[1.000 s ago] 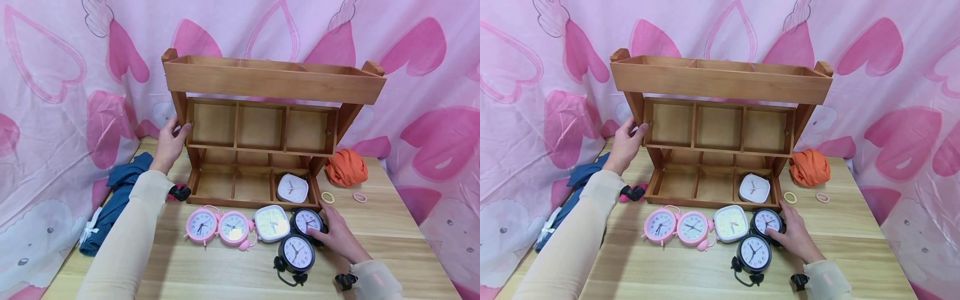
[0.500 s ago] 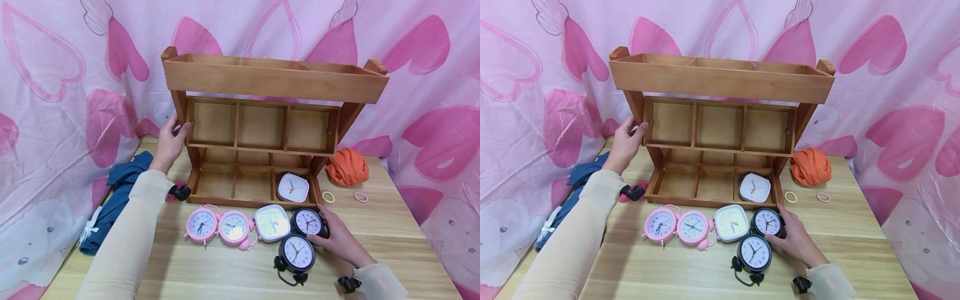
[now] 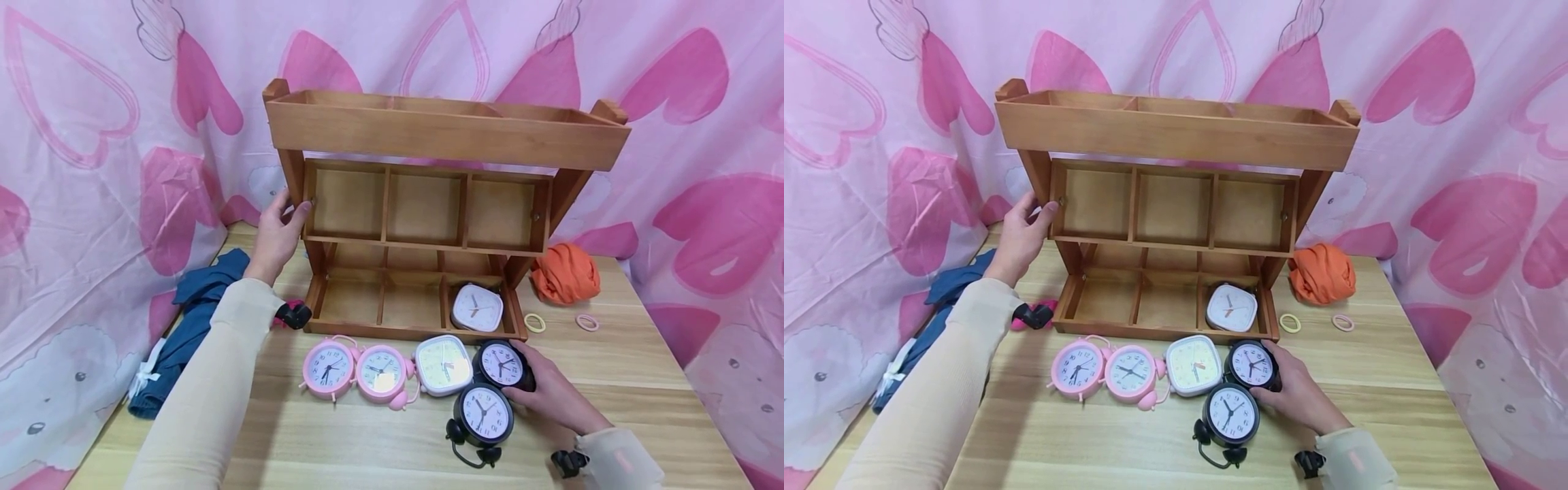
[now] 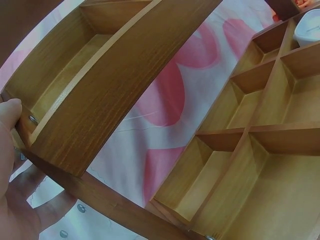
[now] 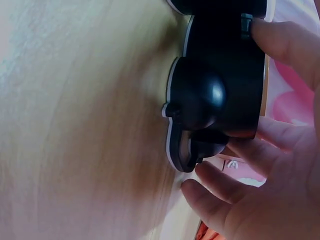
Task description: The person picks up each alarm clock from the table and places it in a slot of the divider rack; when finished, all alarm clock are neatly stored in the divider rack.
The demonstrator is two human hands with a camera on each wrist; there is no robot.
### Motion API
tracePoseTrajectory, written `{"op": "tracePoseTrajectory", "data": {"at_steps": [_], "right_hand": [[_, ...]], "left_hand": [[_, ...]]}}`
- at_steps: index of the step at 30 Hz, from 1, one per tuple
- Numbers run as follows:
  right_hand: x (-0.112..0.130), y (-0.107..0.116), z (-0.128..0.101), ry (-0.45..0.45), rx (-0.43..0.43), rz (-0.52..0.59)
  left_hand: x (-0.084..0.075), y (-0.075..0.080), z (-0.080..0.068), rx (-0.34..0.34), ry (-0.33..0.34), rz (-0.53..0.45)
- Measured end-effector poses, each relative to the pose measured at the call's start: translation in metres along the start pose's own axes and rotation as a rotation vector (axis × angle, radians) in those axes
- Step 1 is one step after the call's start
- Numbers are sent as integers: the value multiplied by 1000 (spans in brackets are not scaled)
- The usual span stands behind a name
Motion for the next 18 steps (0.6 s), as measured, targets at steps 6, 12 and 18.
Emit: {"op": "tracePoseTrajectory", "data": {"at_steps": [6,12,18], "right_hand": [[-6,-1,1,-20,-30,11],[-12,1,-3,-59,-66,30],[-11,16,-14,-32,-135,11]], "left_hand": [[0,0,-1,3,-1,2],[0,-1,-1,1,-2,13],[2,0,2,-17,-44,-6]]}}
Point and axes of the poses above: each hand's wrist, its own z-axis towards the middle knuckle, its own y-axis out of the back of the hand, x = y × z, the point moved 3 cm from there along z, towards the middle knuckle, and after that the axes turned 12 degrees about z, right-handed, at the moved point
